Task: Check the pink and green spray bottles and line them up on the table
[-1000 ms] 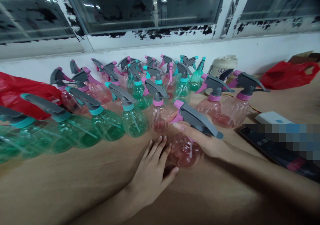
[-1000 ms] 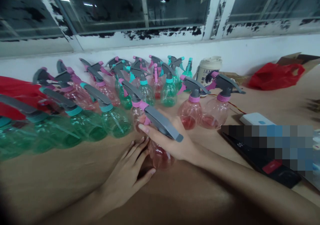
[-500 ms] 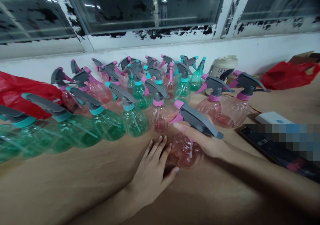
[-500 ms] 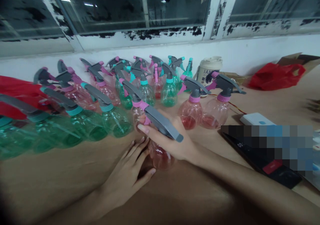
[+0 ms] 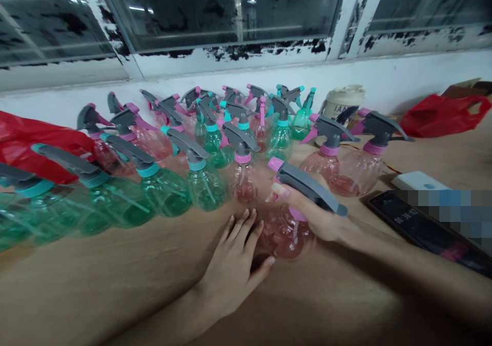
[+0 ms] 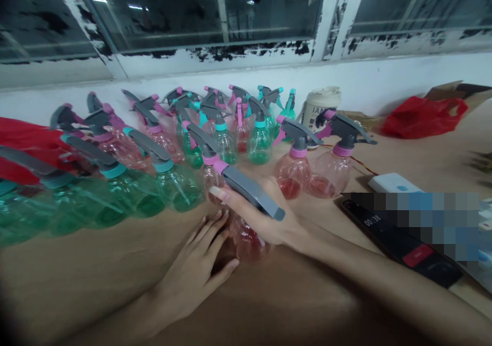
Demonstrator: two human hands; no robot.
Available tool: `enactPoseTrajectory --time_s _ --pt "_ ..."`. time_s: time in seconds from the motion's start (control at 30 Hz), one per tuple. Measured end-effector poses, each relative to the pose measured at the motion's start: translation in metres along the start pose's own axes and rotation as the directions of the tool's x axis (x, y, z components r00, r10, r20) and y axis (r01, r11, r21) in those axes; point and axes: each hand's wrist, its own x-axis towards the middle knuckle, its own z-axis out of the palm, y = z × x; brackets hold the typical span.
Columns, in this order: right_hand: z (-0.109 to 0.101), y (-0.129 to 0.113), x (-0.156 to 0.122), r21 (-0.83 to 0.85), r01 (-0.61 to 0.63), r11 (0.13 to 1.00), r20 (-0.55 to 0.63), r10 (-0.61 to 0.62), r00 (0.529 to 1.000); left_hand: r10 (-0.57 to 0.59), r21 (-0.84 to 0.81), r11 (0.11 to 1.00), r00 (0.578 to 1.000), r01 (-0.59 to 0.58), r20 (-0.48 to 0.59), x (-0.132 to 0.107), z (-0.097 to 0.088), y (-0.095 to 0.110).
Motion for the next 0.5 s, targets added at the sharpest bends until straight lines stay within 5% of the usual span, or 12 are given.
enactPoseTrajectory --time_s 0.33,0.5 --pt "0.000 0.005 -0.002 0.063 0.037 0.997 0.029 -0.039 0.999 0.001 0.014 1.000 1.000 -0.001 -0.021 0.000 0.002 -0.001" --pt "0.000 0.017 -0.014 0.015 -0.070 0.997 -0.026 0.070 0.997 -0.004 0.020 1.000 1.000 0.005 -0.011 -0.001 0.002 0.000"
